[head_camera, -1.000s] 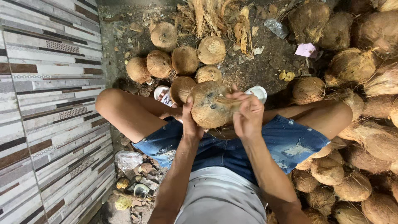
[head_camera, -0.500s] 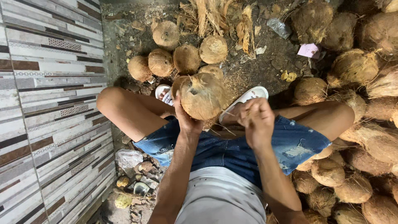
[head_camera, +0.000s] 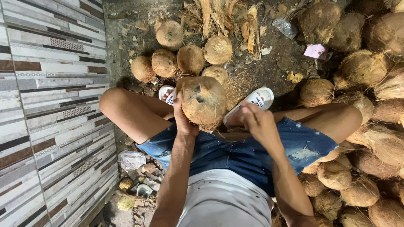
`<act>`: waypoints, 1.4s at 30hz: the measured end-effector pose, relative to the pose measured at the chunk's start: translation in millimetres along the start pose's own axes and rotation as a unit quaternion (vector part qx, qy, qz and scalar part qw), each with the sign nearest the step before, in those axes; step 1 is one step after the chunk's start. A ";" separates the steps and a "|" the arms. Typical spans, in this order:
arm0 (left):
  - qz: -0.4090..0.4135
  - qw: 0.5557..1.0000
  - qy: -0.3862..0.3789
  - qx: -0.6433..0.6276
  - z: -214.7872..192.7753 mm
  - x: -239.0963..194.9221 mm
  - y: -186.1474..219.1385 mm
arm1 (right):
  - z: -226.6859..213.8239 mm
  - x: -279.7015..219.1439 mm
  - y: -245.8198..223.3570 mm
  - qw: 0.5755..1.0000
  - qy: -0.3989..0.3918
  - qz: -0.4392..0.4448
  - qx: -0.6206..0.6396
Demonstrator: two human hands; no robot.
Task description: The person sits on the floor and manually peels the fibrous husk off several coconuts. They pick up a coconut, pull away the fibers by hand, and discard the husk onto a pile before moving to the next coconut.
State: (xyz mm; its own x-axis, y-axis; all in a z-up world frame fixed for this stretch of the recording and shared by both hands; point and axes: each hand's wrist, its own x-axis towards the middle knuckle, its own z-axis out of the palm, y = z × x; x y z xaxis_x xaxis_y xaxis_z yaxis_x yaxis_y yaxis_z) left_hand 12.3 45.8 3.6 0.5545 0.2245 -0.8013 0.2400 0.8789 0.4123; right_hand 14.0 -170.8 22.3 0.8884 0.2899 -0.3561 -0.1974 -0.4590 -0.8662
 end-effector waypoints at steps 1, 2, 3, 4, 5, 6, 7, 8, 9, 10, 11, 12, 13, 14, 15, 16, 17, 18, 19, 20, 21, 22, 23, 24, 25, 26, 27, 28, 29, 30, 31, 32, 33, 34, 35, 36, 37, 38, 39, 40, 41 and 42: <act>0.000 1.000 0.000 0.000 1.3 -2.3 -1.2 | -1.4 2.4 1.5 1.000 0.000 0.000 0.000; -0.018 1.000 -0.001 0.012 2.3 -5.0 -2.1 | -2.3 4.5 2.8 0.998 0.016 -0.050 0.046; -0.036 0.999 -0.002 0.024 3.4 -7.7 -3.0 | -3.5 6.5 4.1 0.990 0.032 -0.099 0.093; -0.036 0.999 -0.002 0.024 -7.1 2.5 -11.3 | -2.8 8.3 -1.1 0.990 0.032 -0.099 0.093; -0.056 0.997 -0.015 0.041 -17.5 12.6 -19.6 | -2.2 10.0 -6.3 0.984 0.070 -0.125 0.102; -0.076 0.995 -0.028 0.058 -27.5 23.1 -28.0 | -1.9 12.1 -11.6 0.976 0.109 -0.151 0.111; -0.076 0.995 -0.029 0.058 -17.1 12.5 -27.4 | 2.2 14.2 -16.3 0.976 0.109 -0.152 0.110; -0.084 0.992 -0.052 0.075 -6.3 1.9 -27.4 | 5.8 16.2 -20.7 0.965 0.104 -0.194 0.141; -0.092 0.989 -0.075 0.092 4.6 -8.6 -27.6 | 9.1 18.3 -24.9 0.951 0.100 -0.236 0.172; -0.093 0.988 -0.076 0.093 6.8 -11.6 -28.5 | 10.0 21.5 -26.0 0.951 0.102 -0.235 0.172; -0.091 0.984 -0.100 0.116 8.8 -14.5 -29.5 | 10.9 24.8 -26.9 0.949 0.063 -0.262 0.166; -0.089 0.979 -0.121 0.137 9.2 -18.7 -30.4 | 12.8 27.1 -27.9 0.944 0.022 -0.287 0.160; -0.090 0.979 -0.119 0.137 10.2 -21.4 -31.3 | 14.2 26.6 -26.8 0.944 0.021 -0.286 0.161; -0.083 0.979 -0.118 0.146 12.5 -22.6 -31.6 | 15.0 28.0 -25.8 0.942 0.040 -0.305 0.137; -0.075 0.978 -0.116 0.154 14.8 -23.9 -31.8 | 15.9 29.5 -25.0 0.937 0.059 -0.324 0.113; -0.075 0.978 -0.116 0.154 9.4 -19.4 -36.3 | 18.4 27.9 -25.5 0.938 0.059 -0.323 0.113; -0.065 0.978 -0.127 0.154 4.0 -15.1 -40.9 | 20.7 26.3 -26.0 0.935 0.101 -0.321 0.115; -0.054 0.976 -0.141 0.156 0.0 -9.5 -45.4 | 22.4 25.9 -26.4 0.929 0.145 -0.319 0.117; -0.054 0.976 -0.142 0.157 6.1 -14.0 -45.4 | 25.6 25.4 -13.9 0.929 0.146 -0.320 0.117; -0.063 0.978 -0.132 0.148 10.4 -20.0 -45.1 | 30.3 23.6 -1.6 0.919 0.183 -0.266 0.227; -0.073 0.980 -0.122 0.139 14.6 -26.0 -44.8 | 35.0 21.8 10.8 0.894 0.217 -0.207 0.333; -0.073 0.980 -0.122 0.139 9.6 -24.2 -48.8 | 33.3 22.1 7.3 0.894 0.217 -0.208 0.334; -0.090 0.983 -0.118 0.108 4.9 -22.4 -53.2 | 31.0 22.4 4.1 0.880 0.210 -0.191 0.382; -0.109 0.984 -0.114 0.079 0.2 -21.0 -58.0 | 28.7 21.3 1.4 0.862 0.205 -0.173 0.430; -0.112 0.984 -0.115 0.083 1.2 -19.1 -55.5 | 30.7 23.5 -1.5 0.861 0.209 -0.172 0.430; -0.108 0.984 -0.116 0.085 1.8 -17.4 -54.0 | 32.2 24.9 -4.2 0.860 0.208 -0.175 0.432; -0.105 0.984 -0.118 0.087 2.4 -15.9 -52.2 | 33.8 26.2 -7.1 0.859 0.207 -0.178 0.434; -0.106 0.983 -0.119 0.090 -8.7 -7.5 -56.6 | 32.0 26.6 -5.4 0.858 0.210 -0.178 0.434; -0.098 0.985 -0.114 0.082 -20.1 0.5 -60.2 | 30.7 26.7 -4.3 0.839 0.216 -0.166 0.470; -0.084 0.988 -0.105 0.070 -31.9 8.7 -62.4 | 30.2 29.2 -4.1 0.820 0.214 -0.155 0.508; -0.080 0.989 -0.104 0.069 -37.8 13.5 -64.2 | 27.9 30.7 -0.4 0.820 0.210 -0.156 0.509; -0.086 0.990 -0.094 0.056 -44.3 18.2 -65.6 | 26.3 31.6 3.3 0.806 0.237 -0.146 0.522; -0.092 0.991 -0.083 0.044 -50.9 23.1 -67.2 | 24.7 32.7 7.2 0.791 0.264 -0.135 0.535; -0.091 0.991 -0.083 0.044 -50.6 23.2 -64.1 | 21.5 34.5 8.4 0.791 0.263 -0.136 0.535; -0.090 0.992 -0.070 0.044 -50.2 23.4 -61.4 | 18.1 36.3 10.0 0.788 0.275 -0.157 0.529; -0.093 0.993 -0.057 0.046 -49.3 23.6 -59.8 | 13.7 37.1 11.9 0.783 0.289 -0.177 0.521; -0.095 0.993 -0.058 0.047 -50.1 23.3 -57.7 | 10.2 37.0 14.8 0.783 0.291 -0.177 0.520; -0.088 0.994 -0.046 0.040 -50.0 23.7 -54.9 | 6.5 38.6 17.1 0.801 0.306 -0.167 0.486; -0.082 0.996 -0.034 0.033 -50.1 24.3 -51.8 | 3.1 40.3 19.3 0.817 0.321 -0.157 0.452; -0.081 0.996 -0.034 0.032 -53.2 24.6 -49.2 | 1.3 40.3 19.8 0.818 0.320 -0.157 0.452; -0.070 0.997 -0.020 0.037 -56.3 25.1 -46.6 | -0.5 40.4 20.4 0.837 0.305 -0.134 0.435; -0.059 0.997 -0.006 0.043 -58.8 26.0 -44.0 | -2.5 40.4 21.0 0.854 0.290 -0.110 0.418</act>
State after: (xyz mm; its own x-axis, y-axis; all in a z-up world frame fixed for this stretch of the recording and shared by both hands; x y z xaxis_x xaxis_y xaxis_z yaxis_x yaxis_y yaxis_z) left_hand -30.7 37.7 -60.8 0.5277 0.1153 -0.8416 0.3718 0.8594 0.3509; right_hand 46.8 -170.9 -9.4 0.9499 -0.2850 -0.1283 -0.0098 0.3833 -0.9236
